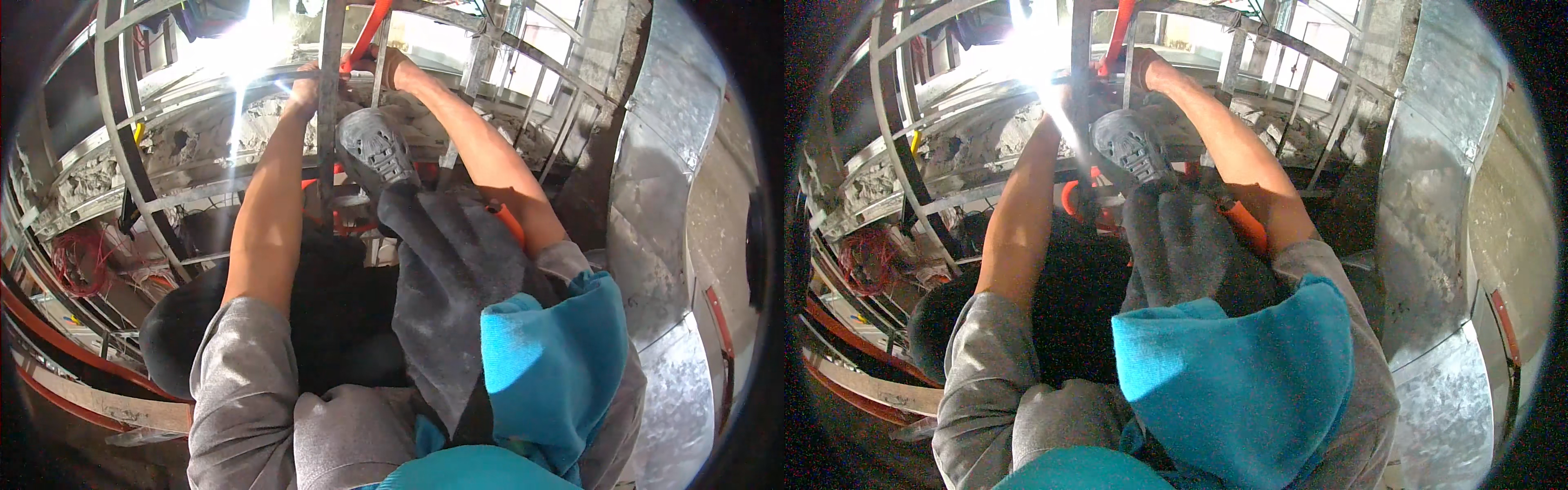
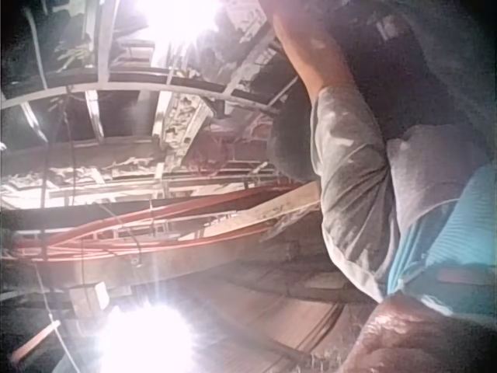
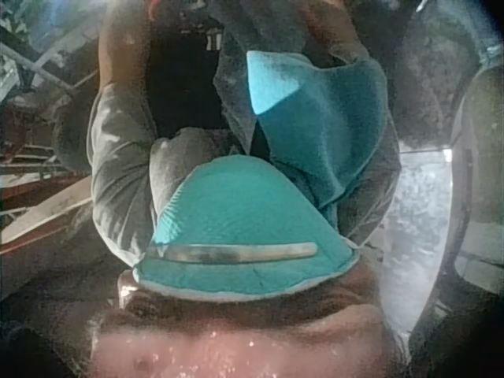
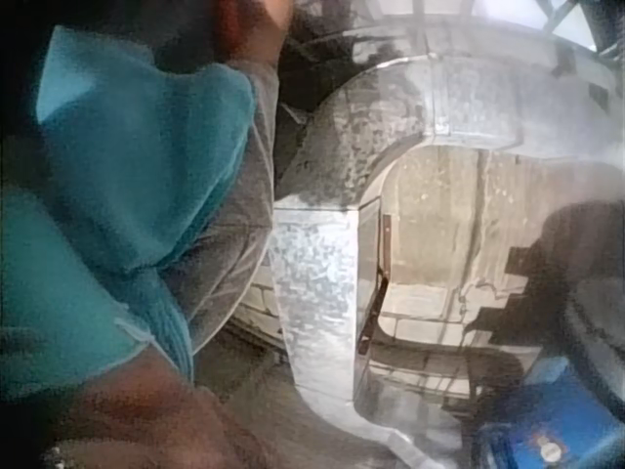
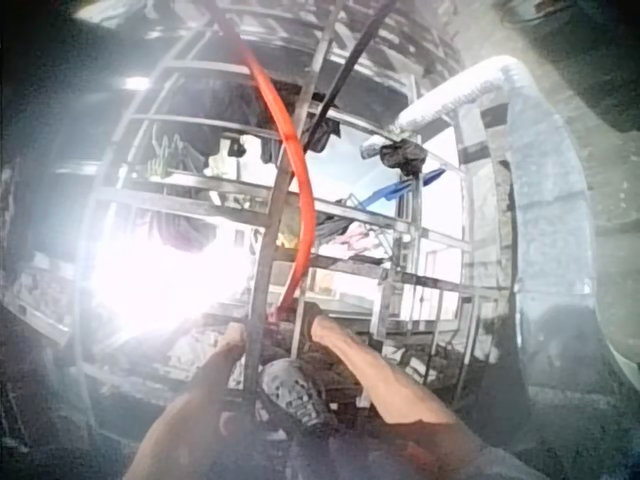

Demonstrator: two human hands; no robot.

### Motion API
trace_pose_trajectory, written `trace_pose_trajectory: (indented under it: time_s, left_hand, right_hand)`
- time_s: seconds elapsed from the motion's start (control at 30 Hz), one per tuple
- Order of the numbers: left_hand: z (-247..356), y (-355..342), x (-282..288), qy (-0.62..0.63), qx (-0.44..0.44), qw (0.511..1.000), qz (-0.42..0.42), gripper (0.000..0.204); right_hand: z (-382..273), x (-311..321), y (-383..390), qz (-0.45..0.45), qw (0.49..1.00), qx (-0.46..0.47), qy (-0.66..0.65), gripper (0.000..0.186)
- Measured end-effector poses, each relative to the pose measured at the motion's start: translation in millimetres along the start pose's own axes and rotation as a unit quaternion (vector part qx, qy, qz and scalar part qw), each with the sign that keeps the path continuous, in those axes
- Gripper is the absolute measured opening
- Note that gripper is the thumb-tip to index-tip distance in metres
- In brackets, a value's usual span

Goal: The person connects a flexible conduit to a metal junction box overhead, climbs across the ceiling grid framework, and routes and attaches another section of flexible conduit to the metal framework by hand.

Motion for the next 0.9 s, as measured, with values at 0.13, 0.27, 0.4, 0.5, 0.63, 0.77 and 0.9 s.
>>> trace_pose_trajectory:
  time_s: [0.13, 0.27, 0.4, 0.5, 0.63, 0.77, 0.9]
  left_hand:
    - [1, 6, 10, -0.006, 0.008, 1.0, 0.006, 0.018]
    - [-1, 9, -5, 0.078, 0.046, 0.996, 0.026, 0.021]
    - [-5, 12, -3, 0.074, 0.08, 0.993, 0.038, 0.022]
    - [-2, 8, -8, 0.115, 0.073, 0.99, 0.026, 0.022]
    - [-9, 10, 3, 0.08, 0.088, 0.992, 0.044, 0.02]
    - [-4, 9, -3, 0.03, 0.081, 0.994, 0.068, 0.018]
    - [0, 7, -5, 0.13, 0.057, 0.989, 0.034, 0.015]
  right_hand:
    - [5, -12, -7, -0.013, 1.0, -0.02, -0.02, 0.016]
    - [12, -4, -3, -0.014, 0.999, -0.037, 0.032, 0.015]
    - [7, -4, 4, -0.005, 1.0, -0.019, 0.021, 0.016]
    - [13, -8, 10, 0.009, 0.978, -0.077, -0.195, 0.017]
    - [-3, -16, 11, 0.039, 0.984, -0.118, -0.128, 0.019]
    - [-15, -9, 13, 0.039, 0.996, -0.065, -0.046, 0.017]
    - [14, -4, 15, 0.064, 0.972, -0.165, -0.155, 0.023]
Point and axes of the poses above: each hand's wrist, its own y-axis away from the middle knuckle, its own x-axis out of the back of the hand, z = x × y, the point moved 10 cm from there along -y, towards the middle knuckle, and after that the axes turned 5 degrees about -y, right-handed, at the moved point
